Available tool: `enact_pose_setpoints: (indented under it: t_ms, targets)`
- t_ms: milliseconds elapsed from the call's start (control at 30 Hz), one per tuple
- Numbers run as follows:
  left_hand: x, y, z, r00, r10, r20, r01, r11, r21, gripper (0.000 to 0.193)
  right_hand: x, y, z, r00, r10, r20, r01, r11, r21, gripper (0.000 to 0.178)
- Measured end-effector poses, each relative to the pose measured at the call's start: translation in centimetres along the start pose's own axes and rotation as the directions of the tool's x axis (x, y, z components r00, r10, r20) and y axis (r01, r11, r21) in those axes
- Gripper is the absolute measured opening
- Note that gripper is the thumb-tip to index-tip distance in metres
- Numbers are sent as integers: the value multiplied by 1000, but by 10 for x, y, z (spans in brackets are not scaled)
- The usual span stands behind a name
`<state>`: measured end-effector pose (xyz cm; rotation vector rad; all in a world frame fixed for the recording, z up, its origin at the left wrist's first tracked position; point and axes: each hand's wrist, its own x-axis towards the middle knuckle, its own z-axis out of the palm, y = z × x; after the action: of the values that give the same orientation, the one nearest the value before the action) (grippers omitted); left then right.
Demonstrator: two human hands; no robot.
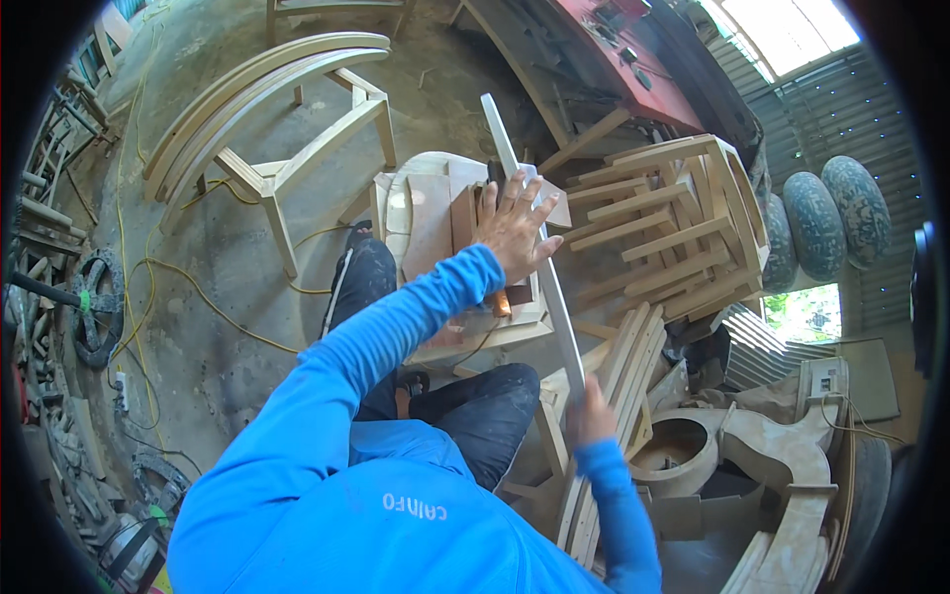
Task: Sanding curved wooden furniture components using a stationary belt sander.
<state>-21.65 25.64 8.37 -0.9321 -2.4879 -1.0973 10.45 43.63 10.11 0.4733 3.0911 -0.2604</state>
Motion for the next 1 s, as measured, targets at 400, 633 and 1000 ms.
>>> enact_pose_setpoints:
  t_ms: [400, 633, 1000]
  targets:
    - [-40, 72, -1, 972, 174, 155, -153, 978, -142, 59, -254, 60, -36, 981, 187, -43, -184, 981, 66, 46]
    - [67, -35, 29, 963, 31, 269, -15, 998, -64, 61, -97, 1, -62, 982, 165, 86, -169, 985, 35, 39]
    - [-23, -70, 23, 965, -263, -27, 250, 941, -229, 75, 324, -114, -15, 986, 28, 163, 9, 974, -225, 46]
